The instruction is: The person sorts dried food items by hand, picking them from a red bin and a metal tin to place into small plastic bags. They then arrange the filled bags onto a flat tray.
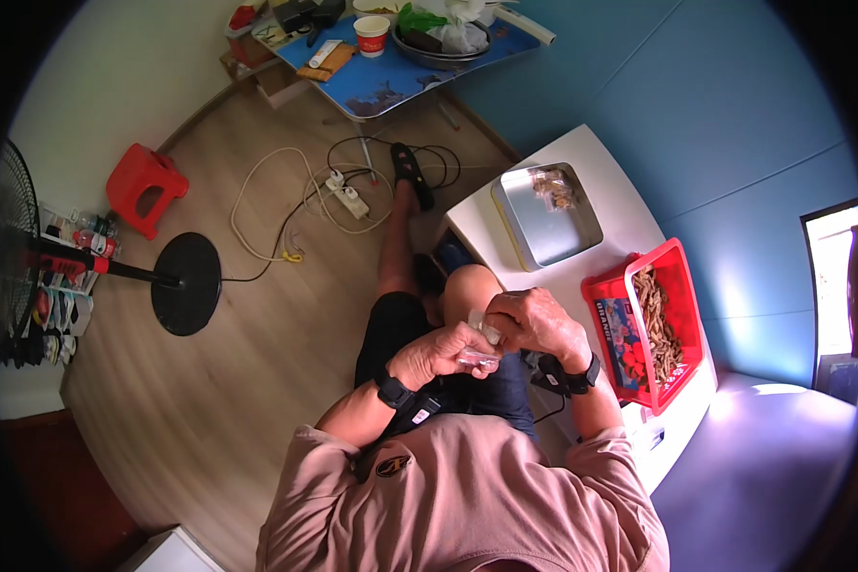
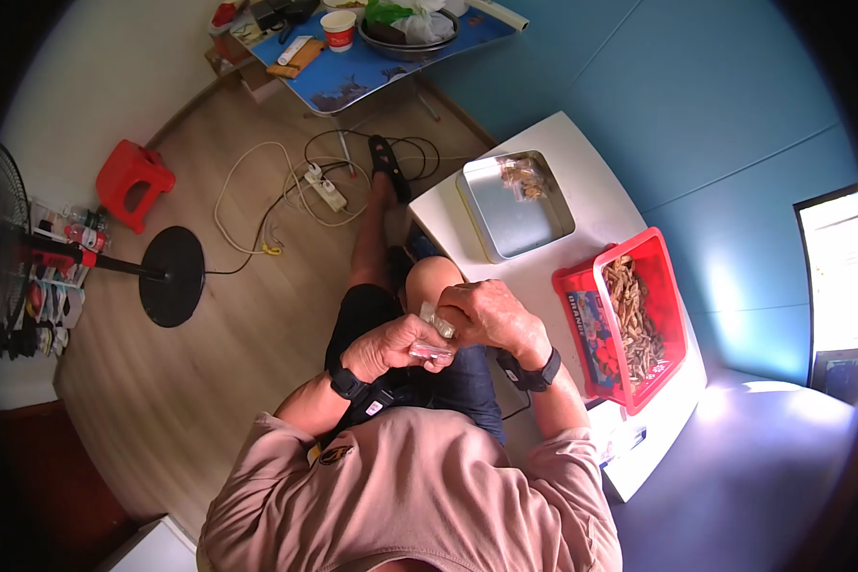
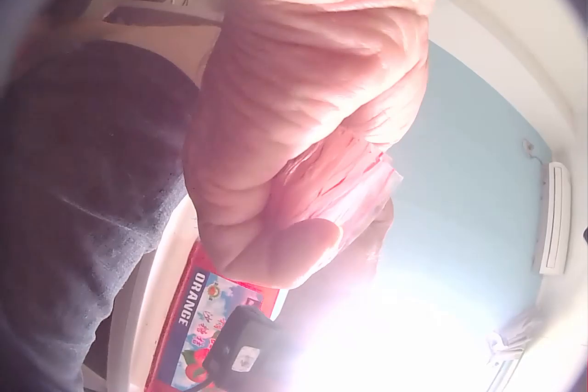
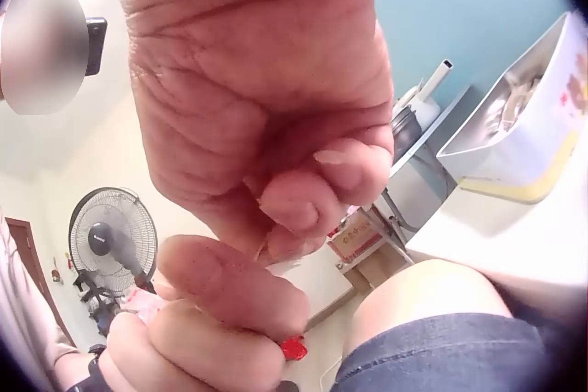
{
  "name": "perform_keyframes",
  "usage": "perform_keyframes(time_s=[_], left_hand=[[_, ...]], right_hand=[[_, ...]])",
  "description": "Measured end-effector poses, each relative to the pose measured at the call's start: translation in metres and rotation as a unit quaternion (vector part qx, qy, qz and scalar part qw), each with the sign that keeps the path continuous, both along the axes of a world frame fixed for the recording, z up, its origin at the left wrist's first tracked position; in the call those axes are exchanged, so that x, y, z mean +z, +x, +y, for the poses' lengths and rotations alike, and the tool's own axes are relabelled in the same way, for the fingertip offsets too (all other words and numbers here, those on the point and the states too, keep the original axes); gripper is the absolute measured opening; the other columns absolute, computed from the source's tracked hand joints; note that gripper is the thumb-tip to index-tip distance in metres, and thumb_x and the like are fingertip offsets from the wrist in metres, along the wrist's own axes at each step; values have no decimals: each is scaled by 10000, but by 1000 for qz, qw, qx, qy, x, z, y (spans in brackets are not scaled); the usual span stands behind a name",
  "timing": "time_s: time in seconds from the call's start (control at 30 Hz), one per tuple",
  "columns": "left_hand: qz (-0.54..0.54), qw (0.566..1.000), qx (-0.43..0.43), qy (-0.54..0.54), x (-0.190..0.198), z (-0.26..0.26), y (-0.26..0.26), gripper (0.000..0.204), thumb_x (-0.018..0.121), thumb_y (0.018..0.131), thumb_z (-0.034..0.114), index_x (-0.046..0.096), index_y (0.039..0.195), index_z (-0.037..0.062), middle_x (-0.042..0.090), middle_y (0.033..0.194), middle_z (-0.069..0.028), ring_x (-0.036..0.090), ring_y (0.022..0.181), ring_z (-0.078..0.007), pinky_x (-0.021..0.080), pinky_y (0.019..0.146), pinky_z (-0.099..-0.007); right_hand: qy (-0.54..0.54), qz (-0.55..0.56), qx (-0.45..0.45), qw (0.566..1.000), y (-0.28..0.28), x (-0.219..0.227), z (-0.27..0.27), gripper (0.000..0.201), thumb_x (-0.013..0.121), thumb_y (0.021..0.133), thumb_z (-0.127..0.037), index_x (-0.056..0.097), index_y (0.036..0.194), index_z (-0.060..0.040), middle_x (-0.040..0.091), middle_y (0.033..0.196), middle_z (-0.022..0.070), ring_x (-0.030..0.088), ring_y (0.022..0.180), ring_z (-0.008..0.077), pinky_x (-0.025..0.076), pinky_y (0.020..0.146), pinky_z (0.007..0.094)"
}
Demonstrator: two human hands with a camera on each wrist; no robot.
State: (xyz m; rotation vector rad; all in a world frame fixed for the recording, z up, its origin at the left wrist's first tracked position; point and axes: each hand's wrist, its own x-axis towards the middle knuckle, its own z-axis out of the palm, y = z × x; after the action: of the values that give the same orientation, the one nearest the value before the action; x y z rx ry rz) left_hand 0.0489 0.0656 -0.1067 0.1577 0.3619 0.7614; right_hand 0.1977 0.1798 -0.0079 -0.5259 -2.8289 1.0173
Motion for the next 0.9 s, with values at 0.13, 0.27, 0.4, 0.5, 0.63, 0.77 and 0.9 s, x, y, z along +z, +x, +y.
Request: perform_keyframes(time_s=[0.13, 0.27, 0.4, 0.5, 0.63, 0.77, 0.9], left_hand=[[-14, 999, -35, 9, -1, 5, -3, 191, 592, 811, 61, 589, 961, -57, 629, 854, -143, 629, 761, -216, 517, 661, -306], [-22, 999, -19, 26, -5, 11, -3, 230, 551, 784, 27, 594, 991, -64, 639, 919, -174, 662, 872, -273, 561, 753, -360], [-21, 999, 33, -16, -2, 17, -9, 232, 468, 732, -34, 541, 951, -8, 627, 932, -170, 651, 921, -352, 564, 788, -419], [-13, 999, 45, -1, -11, 21, -14, 187, 499, 697, -25, 533, 871, 34, 587, 827, -114, 642, 852, -324, 555, 748, -392], [-9, 998, 69, 6, -8, 25, -22, 160, 529, 633, 9, 502, 783, 60, 514, 744, -59, 577, 700, -256, 481, 602, -340], [-13, 998, 67, 0, -7, 29, -33, 168, 529, 610, 35, 492, 771, 65, 500, 721, -50, 560, 665, -237, 464, 586, -331], [-6, 998, 55, 11, -12, 33, -39, 150, 520, 618, 49, 478, 760, 69, 487, 718, -47, 553, 666, -230, 448, 584, -323]], right_hand=[[-36, -7, -10, 999, 1, -2, 4, 112, 630, 768, -129, 648, 838, -43, 656, 786, 121, 628, 720, 347, 496, 639, 413], [-52, 56, -146, 986, 11, -14, 31, 66, 647, 814, -37, 652, 867, 1, 649, 765, 114, 637, 664, 243, 486, 602, 334], [-62, 89, -375, 921, 22, -33, 93, 230, 614, 838, -91, 630, 1050, -2, 656, 907, 155, 667, 726, 244, 512, 651, 335], [-63, 63, -436, 895, 34, -62, 139, 340, 596, 850, -147, 587, 1168, -26, 649, 1044, 190, 674, 835, 309, 524, 746, 386], [10, 6, -500, 866, 36, -99, 176, 441, 580, 867, -230, 550, 1250, -13, 599, 1182, 262, 573, 1093, 420, 458, 939, 453], [125, -79, -507, 849, 30, -108, 184, 518, 592, 858, -300, 533, 1261, 20, 598, 1173, 254, 586, 1076, 403, 471, 926, 452], [173, -139, -494, 841, 22, -102, 182, 489, 621, 816, -308, 580, 1194, -2, 611, 1098, 216, 606, 1013, 381, 491, 870, 447]])
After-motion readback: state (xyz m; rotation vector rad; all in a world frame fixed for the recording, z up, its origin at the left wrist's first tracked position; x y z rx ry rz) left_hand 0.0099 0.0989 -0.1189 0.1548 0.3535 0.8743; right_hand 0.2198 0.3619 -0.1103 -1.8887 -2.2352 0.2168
